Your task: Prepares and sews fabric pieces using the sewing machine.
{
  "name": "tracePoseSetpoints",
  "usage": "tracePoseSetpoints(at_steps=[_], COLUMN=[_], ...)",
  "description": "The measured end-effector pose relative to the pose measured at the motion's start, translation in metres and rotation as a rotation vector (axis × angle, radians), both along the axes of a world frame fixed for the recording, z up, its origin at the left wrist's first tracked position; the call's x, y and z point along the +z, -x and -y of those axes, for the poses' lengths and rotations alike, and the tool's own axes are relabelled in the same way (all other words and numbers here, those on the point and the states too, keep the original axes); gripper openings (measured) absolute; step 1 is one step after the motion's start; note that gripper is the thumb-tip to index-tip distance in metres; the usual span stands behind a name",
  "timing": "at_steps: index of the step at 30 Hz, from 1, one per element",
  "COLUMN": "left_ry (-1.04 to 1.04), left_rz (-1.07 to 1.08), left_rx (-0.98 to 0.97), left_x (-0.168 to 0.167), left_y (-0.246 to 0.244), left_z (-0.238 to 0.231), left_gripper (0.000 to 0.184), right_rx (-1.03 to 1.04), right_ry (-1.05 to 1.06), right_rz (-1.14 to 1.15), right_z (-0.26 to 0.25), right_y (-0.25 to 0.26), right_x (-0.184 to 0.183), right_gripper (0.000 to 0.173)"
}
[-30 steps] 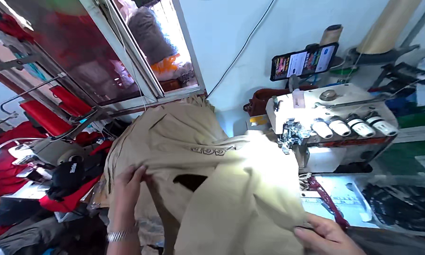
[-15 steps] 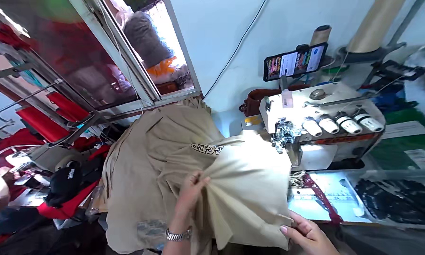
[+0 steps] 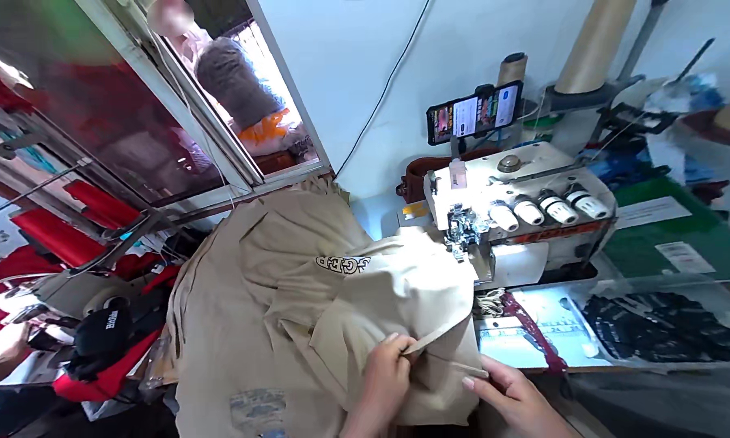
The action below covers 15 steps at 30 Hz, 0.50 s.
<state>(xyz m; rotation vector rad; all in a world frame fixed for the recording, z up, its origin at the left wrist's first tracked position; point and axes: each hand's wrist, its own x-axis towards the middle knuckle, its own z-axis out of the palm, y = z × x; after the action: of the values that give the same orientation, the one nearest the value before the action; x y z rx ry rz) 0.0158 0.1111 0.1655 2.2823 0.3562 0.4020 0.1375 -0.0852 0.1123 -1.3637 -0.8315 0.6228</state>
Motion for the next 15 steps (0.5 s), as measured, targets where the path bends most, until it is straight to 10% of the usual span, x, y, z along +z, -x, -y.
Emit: tracePoseSetpoints(at_steps=[3, 6, 11, 15], left_ry=[0.703, 0.867, 0.544, 0.081], left_rz=[0.076, 0.012, 0.123, 0.351], left_rx=[-0.167, -0.046, 0.351, -0.005], left_x=[0.024, 0.043, 0.061, 0.052], left_y=[0.004, 0.001, -0.007, 0.023], left_z=[-0.037, -0.067, -0.051, -0.016], left_gripper=[0.017, 0.023, 0.031, 0.033], right_rx=[-0.093, -0.240, -0.264, -0.192], right_ry=[0.079, 0.018, -0.030, 0.044], right_rz=[0.020, -0.143, -0.120, -0.046], right_z=[-0.027, -0.052, -0.046, -0.010], right_y=[-0.028, -0.052, -0.042, 0.003], right_x=[0.019, 0.036, 0.022, -0.005], right_gripper=[0.029, 0.026, 0.019, 0.019])
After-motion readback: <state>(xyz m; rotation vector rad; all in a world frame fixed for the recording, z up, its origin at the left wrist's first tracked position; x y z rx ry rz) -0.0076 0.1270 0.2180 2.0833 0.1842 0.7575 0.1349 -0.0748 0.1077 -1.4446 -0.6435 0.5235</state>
